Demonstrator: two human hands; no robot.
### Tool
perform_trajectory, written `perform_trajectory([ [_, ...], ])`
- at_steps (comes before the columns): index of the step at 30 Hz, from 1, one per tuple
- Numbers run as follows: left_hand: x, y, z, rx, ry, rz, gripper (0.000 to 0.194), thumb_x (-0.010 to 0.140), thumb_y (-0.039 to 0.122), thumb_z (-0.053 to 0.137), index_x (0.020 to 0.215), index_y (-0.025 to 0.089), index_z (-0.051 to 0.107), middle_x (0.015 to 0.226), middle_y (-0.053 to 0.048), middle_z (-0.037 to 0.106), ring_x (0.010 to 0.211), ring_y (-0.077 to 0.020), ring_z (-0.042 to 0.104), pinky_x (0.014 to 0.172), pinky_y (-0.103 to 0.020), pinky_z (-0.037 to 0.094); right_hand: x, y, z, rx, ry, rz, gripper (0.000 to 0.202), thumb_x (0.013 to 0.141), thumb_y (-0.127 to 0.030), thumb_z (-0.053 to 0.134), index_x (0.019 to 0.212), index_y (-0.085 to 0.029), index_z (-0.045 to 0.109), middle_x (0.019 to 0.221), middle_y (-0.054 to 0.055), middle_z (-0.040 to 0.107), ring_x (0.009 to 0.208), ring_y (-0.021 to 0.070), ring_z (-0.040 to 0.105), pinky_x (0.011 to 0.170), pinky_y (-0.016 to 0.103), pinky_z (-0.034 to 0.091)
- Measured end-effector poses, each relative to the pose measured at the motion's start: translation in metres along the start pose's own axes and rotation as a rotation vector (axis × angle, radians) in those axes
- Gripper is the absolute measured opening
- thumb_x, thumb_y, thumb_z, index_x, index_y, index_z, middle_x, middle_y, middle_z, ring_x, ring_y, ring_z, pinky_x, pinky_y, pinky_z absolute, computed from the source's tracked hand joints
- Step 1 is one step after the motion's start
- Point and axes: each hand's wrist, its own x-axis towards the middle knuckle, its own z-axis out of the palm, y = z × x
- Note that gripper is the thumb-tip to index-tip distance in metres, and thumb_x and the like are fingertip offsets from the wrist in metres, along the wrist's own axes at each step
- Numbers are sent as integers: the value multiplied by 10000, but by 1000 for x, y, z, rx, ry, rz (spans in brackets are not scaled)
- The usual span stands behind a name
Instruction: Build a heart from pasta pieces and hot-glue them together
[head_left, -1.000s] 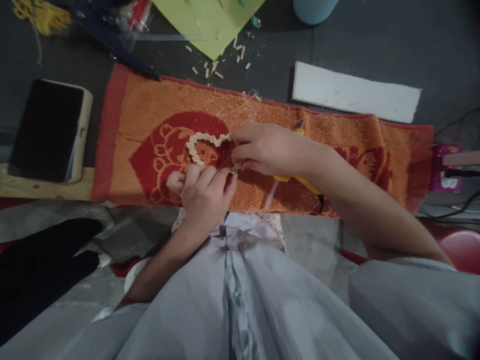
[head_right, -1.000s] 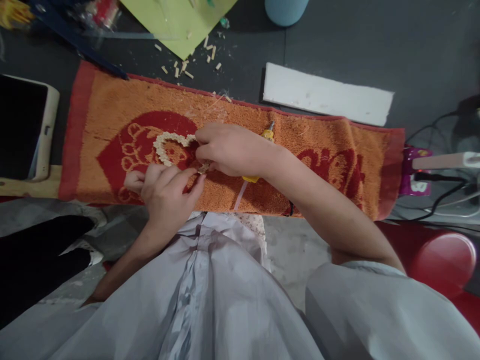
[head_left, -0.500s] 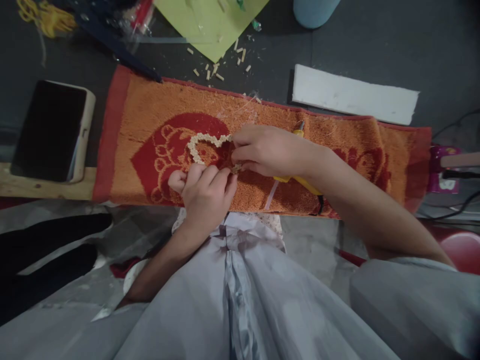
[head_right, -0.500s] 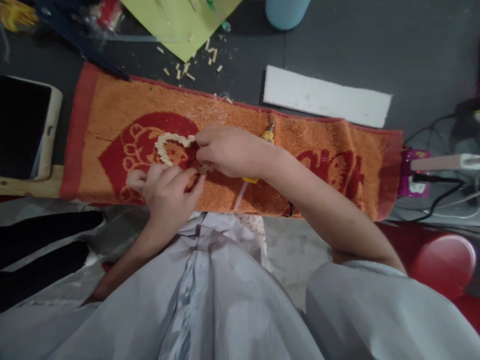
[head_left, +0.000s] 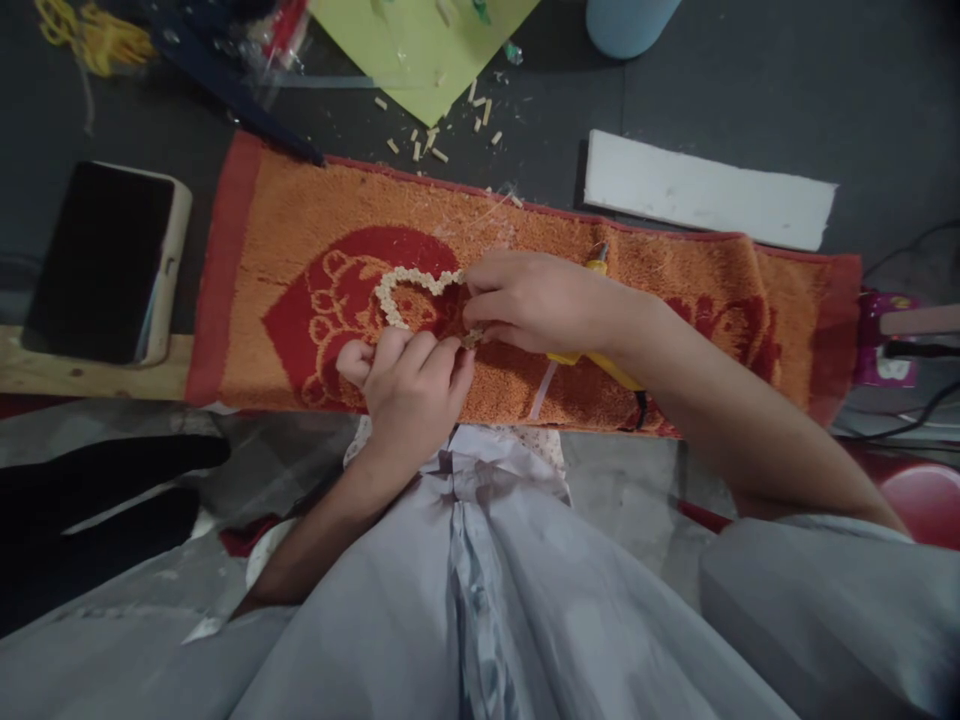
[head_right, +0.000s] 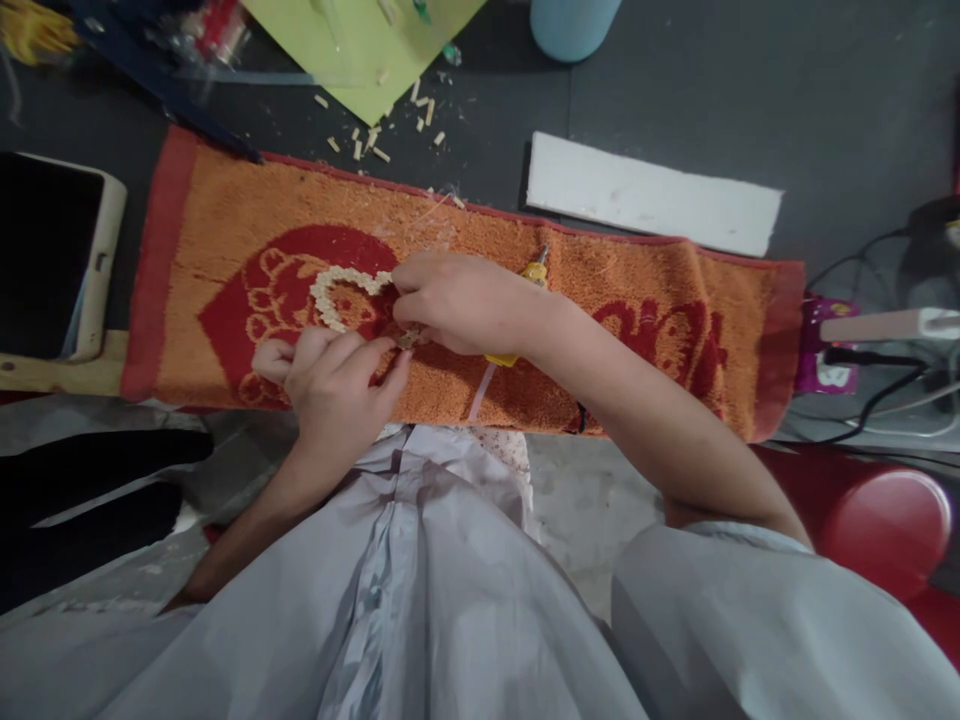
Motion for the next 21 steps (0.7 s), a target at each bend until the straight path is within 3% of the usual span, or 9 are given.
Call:
perform_trajectory([
  [10, -1, 1, 1, -51, -48, -60, 169, 962, 333, 622, 848, 234, 698, 705, -16, 662, 805, -230, 563, 775, -451, 270, 1, -1, 2, 14, 11, 4, 294, 1013, -221, 421, 959, -139, 699, 937, 90, 617, 928, 227, 564, 819, 364, 419],
  [13, -2, 1, 0, -55, -43, -62, 152, 951, 339, 634, 898, 226, 720, 723, -24, 657, 811, -236, 560, 766, -433, 289, -2, -1, -3, 46, 24, 27, 259, 978, -228, 469, 1065, -146, 698, 1002, 113, 646, 981, 246, 585, 855, 370, 459],
  [16, -4, -3, -6, -101, -47, -75, 185, 938, 359, 646, 1017, 222, 741, 758, -36, 661, 830, -240, 557, 752, -406, 337, -14, -4, -16, 92, 87, 98, 341, 915, -235, 541, 1227, -152, 651, 1113, 145, 664, 1037, 270, 601, 881, 383, 485],
  [21, -12, -20, -15, -175, 41, -108, 190, 899, 317, 687, 1070, 266, 752, 754, -28, 665, 839, -231, 573, 815, -390, 404, -43, -19, -36, 74, 145, 339, 288, 952, -288, 517, 1184, -209, 668, 1055, 131, 703, 1016, 284, 641, 835, 388, 486],
])
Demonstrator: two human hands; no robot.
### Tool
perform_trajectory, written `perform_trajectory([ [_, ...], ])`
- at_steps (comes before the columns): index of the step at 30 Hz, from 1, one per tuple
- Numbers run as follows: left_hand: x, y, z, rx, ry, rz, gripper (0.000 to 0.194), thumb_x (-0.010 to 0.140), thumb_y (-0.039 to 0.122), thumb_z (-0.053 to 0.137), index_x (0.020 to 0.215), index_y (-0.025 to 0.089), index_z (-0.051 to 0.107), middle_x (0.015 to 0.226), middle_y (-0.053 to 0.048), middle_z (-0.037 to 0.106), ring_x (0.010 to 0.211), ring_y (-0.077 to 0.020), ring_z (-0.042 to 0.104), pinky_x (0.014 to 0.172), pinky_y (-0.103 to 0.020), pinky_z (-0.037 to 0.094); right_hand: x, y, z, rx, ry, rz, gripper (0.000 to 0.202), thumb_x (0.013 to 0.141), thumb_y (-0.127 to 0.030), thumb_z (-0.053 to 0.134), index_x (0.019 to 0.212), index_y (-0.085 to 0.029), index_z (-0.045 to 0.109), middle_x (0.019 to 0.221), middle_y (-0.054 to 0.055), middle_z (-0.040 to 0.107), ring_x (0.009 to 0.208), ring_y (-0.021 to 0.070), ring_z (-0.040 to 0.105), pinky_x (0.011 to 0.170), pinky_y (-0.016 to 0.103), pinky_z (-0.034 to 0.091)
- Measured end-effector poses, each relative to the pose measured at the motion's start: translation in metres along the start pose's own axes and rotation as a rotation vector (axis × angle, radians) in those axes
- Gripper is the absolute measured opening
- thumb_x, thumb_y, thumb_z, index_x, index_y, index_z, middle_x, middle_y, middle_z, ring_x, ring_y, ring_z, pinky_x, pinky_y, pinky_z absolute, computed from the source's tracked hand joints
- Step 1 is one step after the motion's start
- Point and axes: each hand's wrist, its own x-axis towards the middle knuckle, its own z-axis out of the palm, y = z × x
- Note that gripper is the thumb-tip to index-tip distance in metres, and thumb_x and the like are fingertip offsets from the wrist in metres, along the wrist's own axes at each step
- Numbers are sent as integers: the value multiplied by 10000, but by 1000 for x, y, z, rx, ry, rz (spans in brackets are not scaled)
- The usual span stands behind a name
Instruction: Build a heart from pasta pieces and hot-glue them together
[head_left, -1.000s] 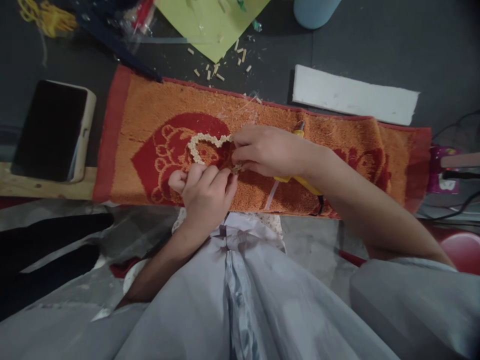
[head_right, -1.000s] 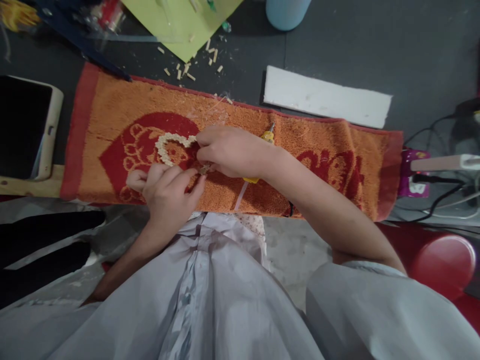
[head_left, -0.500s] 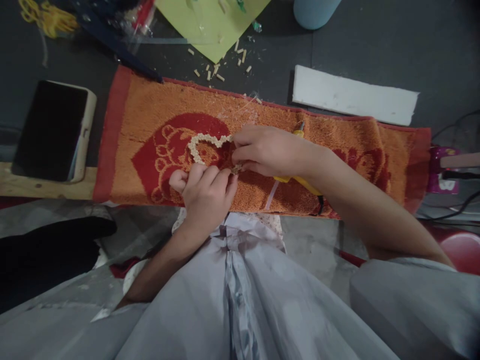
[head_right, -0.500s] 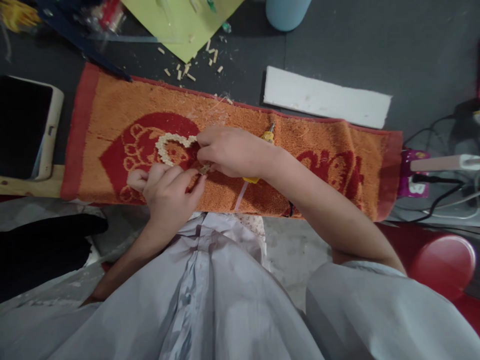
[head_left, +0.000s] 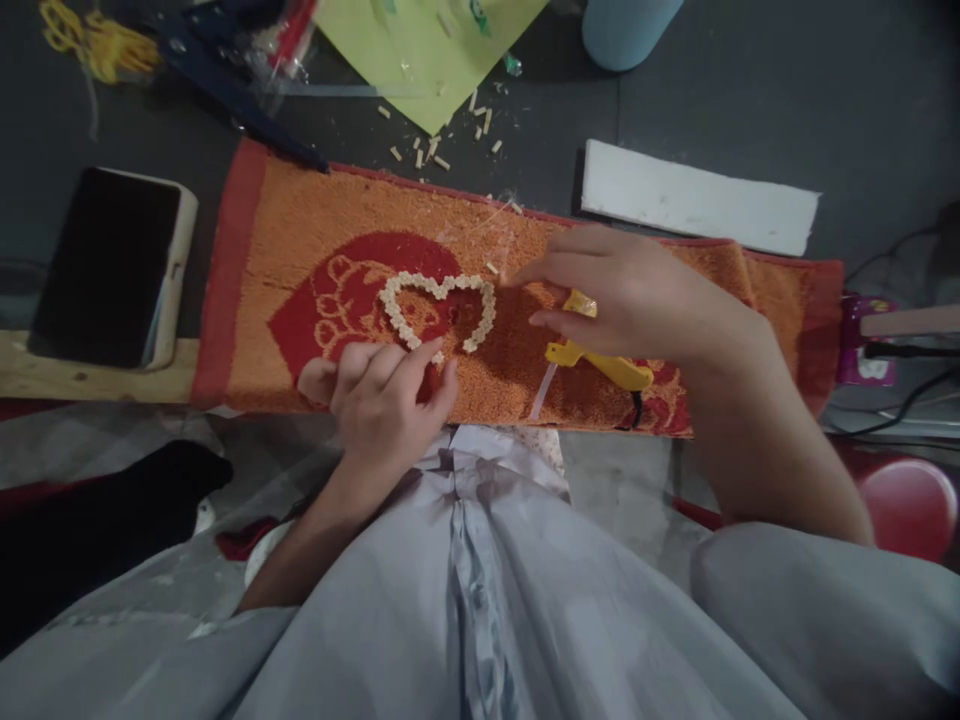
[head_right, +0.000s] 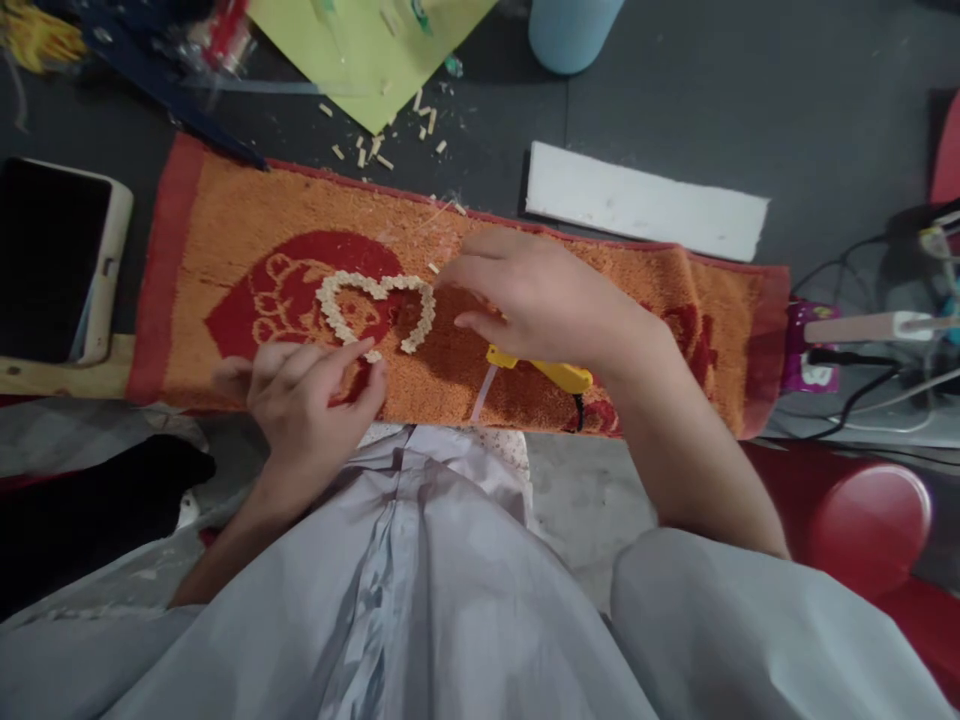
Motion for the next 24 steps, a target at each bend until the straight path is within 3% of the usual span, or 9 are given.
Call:
perform_trajectory([
  [4, -3, -18, -3, 8, 85, 36, 160, 881, 230, 680, 1018, 278, 749, 722, -18, 662, 806, -219, 584, 820, -399, 402, -23, -11, 7, -28, 54, 141, 301, 972, -268, 469, 1206, -231, 655, 1037, 102, 733, 964, 271, 662, 787, 380, 494],
  [10, 4, -31, -3, -24, -38, -26, 215, 909, 198, 596, 1022, 294, 752, 666, -22, 627, 829, -235, 585, 855, -450, 358, -37, -39, 34, 38, 124, 340, 300, 979, -232, 450, 1179, -170, 665, 992, 116, 760, 832, 238, 691, 694, 333, 494],
  [17, 19, -45, 2, -53, -21, 60, 254, 898, 175, 573, 1030, 298, 751, 731, -41, 669, 869, -247, 592, 855, -455, 383, -33, -75, 60, 68, 137, 513, 327, 983, -223, 443, 1184, -159, 692, 926, 94, 794, 729, 204, 709, 623, 287, 450],
  [24, 25, -55, 6, -171, 1, 92, 263, 886, 157, 558, 1025, 262, 754, 737, -39, 667, 814, -219, 582, 844, -419, 451, -19, -90, 84, -39, 300, 572, 295, 987, -271, 490, 1064, -189, 763, 836, 53, 793, 683, 172, 694, 551, 278, 377],
])
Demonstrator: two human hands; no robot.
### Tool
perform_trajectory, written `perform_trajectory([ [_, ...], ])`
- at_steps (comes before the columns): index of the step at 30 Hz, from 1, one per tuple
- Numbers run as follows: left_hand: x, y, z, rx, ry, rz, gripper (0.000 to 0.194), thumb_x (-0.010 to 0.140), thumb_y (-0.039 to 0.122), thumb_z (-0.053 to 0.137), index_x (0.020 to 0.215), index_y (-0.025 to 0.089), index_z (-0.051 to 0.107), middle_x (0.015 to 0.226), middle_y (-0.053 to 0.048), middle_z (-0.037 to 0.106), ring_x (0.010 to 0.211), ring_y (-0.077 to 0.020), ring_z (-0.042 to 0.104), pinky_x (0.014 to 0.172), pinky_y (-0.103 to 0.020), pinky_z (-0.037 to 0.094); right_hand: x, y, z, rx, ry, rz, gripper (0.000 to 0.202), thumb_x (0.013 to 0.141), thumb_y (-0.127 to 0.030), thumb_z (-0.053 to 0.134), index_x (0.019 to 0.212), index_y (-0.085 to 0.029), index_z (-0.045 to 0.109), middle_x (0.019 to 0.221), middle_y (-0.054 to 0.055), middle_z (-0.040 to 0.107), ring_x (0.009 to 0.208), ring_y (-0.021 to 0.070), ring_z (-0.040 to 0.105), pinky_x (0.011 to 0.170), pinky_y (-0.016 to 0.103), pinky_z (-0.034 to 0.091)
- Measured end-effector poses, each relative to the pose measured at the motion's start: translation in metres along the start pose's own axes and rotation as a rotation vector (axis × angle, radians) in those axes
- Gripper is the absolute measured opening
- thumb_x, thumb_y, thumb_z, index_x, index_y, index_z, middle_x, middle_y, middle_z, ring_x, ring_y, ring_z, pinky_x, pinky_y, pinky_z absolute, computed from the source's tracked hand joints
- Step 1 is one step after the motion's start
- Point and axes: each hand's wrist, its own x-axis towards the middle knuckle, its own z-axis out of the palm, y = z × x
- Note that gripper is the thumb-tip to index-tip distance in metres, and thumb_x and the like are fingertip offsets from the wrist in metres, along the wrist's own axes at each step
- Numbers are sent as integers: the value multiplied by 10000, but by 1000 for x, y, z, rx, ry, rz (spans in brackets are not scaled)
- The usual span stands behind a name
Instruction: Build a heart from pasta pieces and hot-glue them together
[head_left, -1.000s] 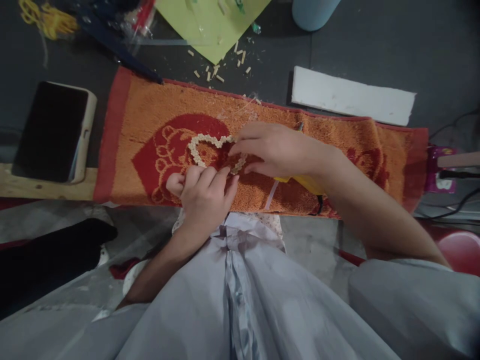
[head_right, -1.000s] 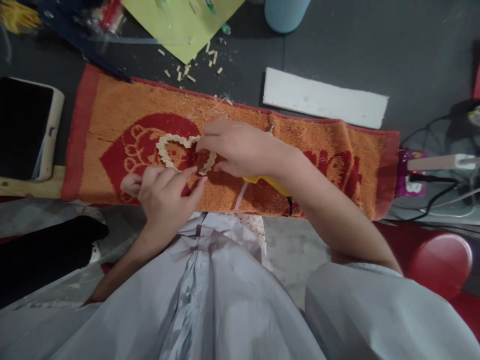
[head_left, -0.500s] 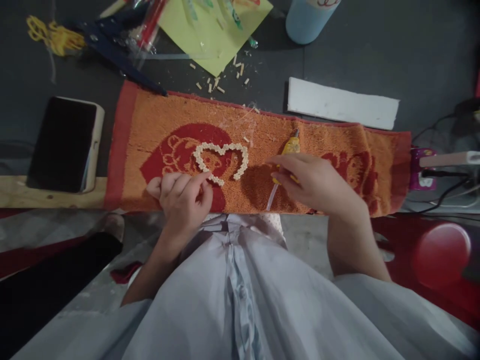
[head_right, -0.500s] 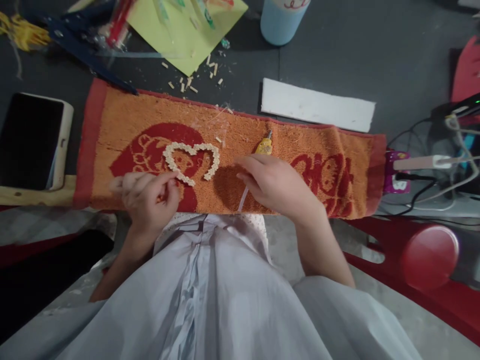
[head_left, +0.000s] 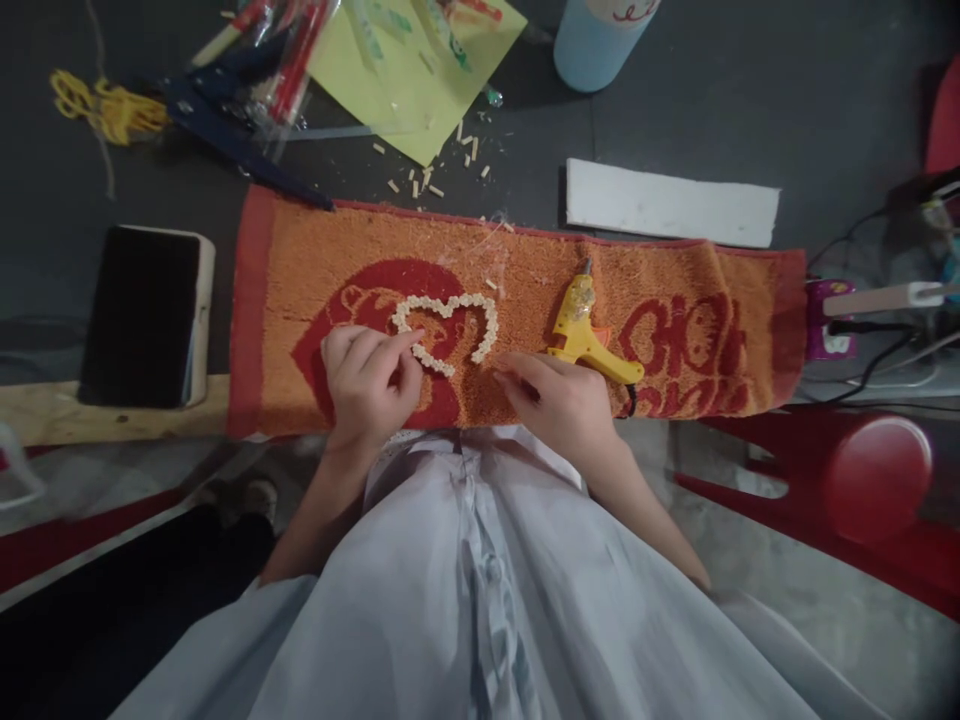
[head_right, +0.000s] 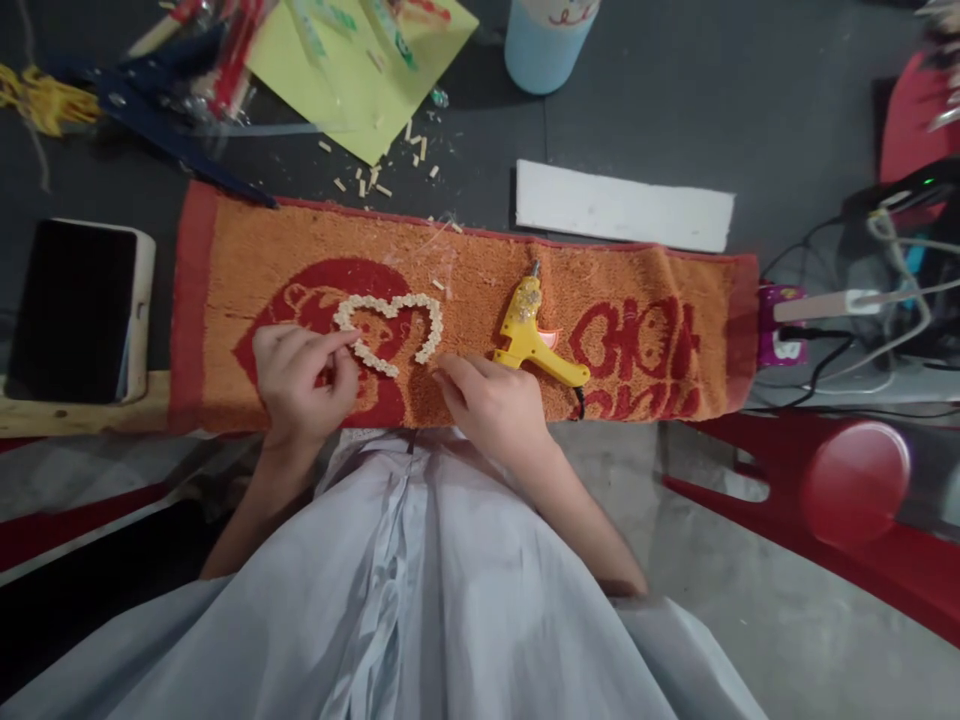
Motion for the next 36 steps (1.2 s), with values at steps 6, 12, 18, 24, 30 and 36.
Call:
perform_trajectory([
  [6, 1, 0, -3, -37, -14, -23, 256, 884, 168, 544, 1000, 260, 752, 720, -29, 646, 786, -204, 582, 876, -423, 465, 6, -1, 9, -83, 38, -18, 302, 994, -277, 495, 1041, -249, 792, 724, 19, 741, 653, 145, 646, 521, 270, 312],
  [12, 2, 0, -3, -45, -24, -67, 235, 885, 193, 535, 954, 253, 751, 689, -27, 628, 768, -205, 573, 868, -420, 466, 10, 1, 13, -81, 31, -18, 303, 991, -271, 492, 1051, -260, 789, 713, 16, 721, 655, 138, 622, 528, 270, 304],
  [18, 3, -1, -4, -63, 10, -49, 231, 894, 175, 530, 937, 241, 747, 680, -20, 614, 727, -188, 547, 837, -394, 467, 11, 4, 15, -9, 72, 11, 281, 1000, -308, 517, 1055, -229, 781, 809, 29, 774, 706, 151, 671, 565, 261, 364],
  [24, 2, 4, -5, -65, 27, 25, 202, 871, 162, 595, 978, 250, 742, 691, -26, 621, 788, -209, 563, 836, -401, 456, 8, 4, 15, -28, 91, 67, 259, 961, -316, 567, 1065, -191, 769, 887, 63, 785, 695, 171, 660, 571, 280, 377],
  [30, 1, 27, 3, 102, -90, 95, 189, 811, 317, 714, 990, 274, 757, 955, -83, 671, 1015, -284, 557, 919, -475, 388, 23, 13, -7, -124, 5, -91, 312, 967, -227, 478, 1113, -242, 754, 777, 38, 685, 718, 174, 590, 571, 297, 301],
  [36, 5, 44, 11, 116, -145, 59, 97, 853, 305, 683, 918, 250, 730, 1045, -99, 675, 1101, -315, 545, 940, -509, 336, 54, 18, -26, -146, -202, -321, 345, 949, -150, 437, 1094, -214, 743, 894, 71, 660, 788, 187, 529, 597, 304, 256],
])
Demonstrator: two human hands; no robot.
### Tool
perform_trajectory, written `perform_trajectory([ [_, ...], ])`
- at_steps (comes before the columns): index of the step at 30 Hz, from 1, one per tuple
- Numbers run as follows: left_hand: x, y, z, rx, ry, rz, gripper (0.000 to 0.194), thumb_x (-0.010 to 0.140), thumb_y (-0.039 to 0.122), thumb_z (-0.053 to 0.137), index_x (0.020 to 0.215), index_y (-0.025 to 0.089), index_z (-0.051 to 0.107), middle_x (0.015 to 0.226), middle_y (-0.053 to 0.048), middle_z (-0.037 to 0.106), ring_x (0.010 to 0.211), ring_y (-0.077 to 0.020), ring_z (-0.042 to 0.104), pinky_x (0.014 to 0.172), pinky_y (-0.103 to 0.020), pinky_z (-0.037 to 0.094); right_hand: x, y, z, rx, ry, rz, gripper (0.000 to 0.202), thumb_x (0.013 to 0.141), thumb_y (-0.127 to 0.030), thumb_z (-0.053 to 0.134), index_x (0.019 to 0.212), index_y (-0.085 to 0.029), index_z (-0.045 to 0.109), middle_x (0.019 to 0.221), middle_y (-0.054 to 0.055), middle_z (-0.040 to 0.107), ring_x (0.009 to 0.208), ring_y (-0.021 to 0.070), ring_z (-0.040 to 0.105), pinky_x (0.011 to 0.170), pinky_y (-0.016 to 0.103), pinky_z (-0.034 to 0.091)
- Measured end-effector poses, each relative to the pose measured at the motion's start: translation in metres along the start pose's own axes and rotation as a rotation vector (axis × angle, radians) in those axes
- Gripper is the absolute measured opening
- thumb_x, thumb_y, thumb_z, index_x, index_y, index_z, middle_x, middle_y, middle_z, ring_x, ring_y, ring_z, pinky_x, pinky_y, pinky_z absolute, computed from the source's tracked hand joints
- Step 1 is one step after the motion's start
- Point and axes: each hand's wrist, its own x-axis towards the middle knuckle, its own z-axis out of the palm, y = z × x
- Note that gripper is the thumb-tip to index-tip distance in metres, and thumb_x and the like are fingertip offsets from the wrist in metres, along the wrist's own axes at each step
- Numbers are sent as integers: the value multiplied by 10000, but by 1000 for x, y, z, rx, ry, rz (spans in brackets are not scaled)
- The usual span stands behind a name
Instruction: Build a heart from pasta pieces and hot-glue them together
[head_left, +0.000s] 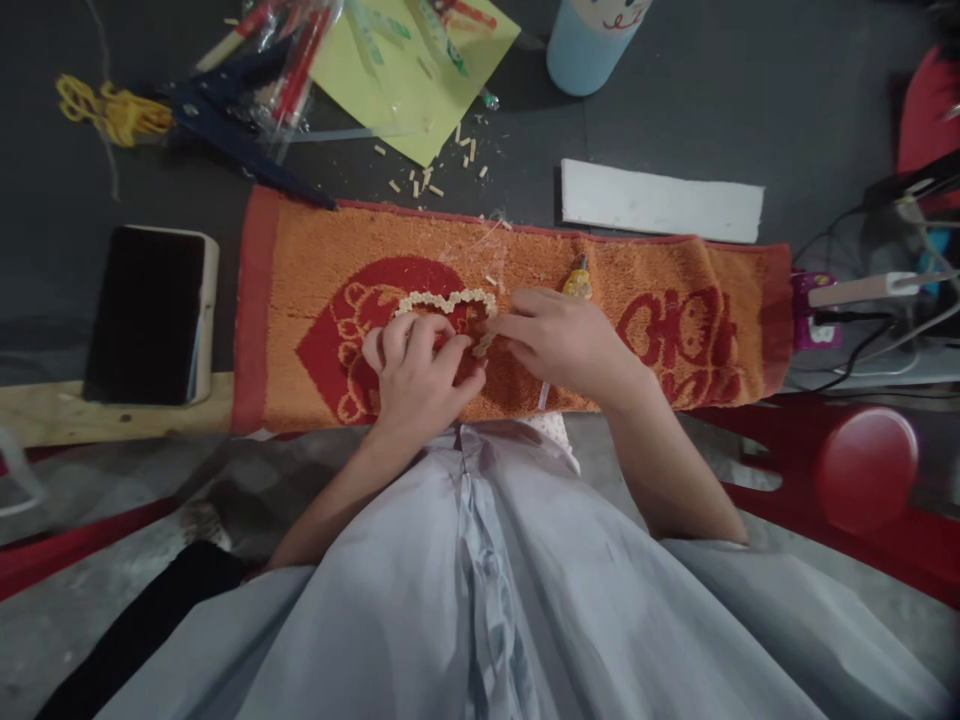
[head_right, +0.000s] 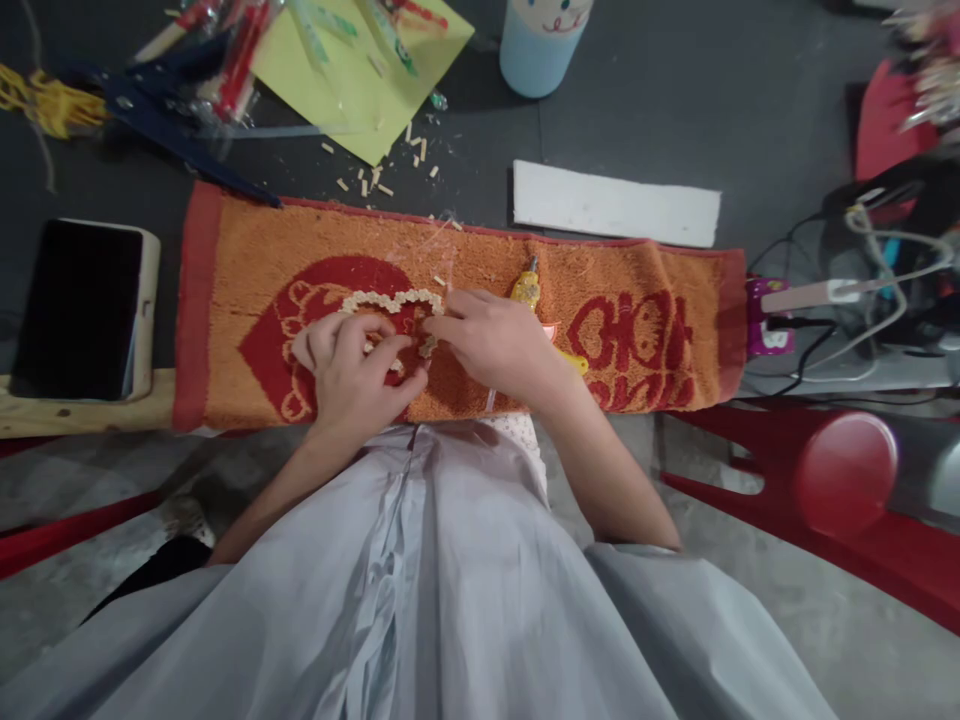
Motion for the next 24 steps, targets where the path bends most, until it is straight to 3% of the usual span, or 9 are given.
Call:
perform_trajectory([
  [8, 0, 2, 4, 13, -16, 1, 102, 885, 303, 661, 844, 220, 704, 1022, -95, 688, 1098, -320, 551, 915, -510, 326, 22, 5, -4, 47, -141, -117, 294, 914, -126, 459, 896, -187, 746, 888, 66, 657, 751, 171, 515, 592, 313, 228],
  [17, -1, 1, 9, -26, 21, 28, 118, 903, 275, 654, 813, 215, 701, 963, -66, 705, 1059, -275, 554, 912, -486, 320, 26, 17, 6, 107, -69, -204, 290, 902, -138, 490, 755, -177, 737, 799, 55, 648, 730, 166, 514, 603, 304, 241],
  [24, -1, 0, 9, -60, 5, 22, 100, 888, 253, 671, 804, 222, 714, 954, -57, 698, 1071, -275, 543, 931, -489, 306, 26, 22, 13, 142, -38, -262, 278, 915, -139, 500, 794, -179, 747, 776, 48, 647, 760, 175, 540, 622, 307, 269],
])
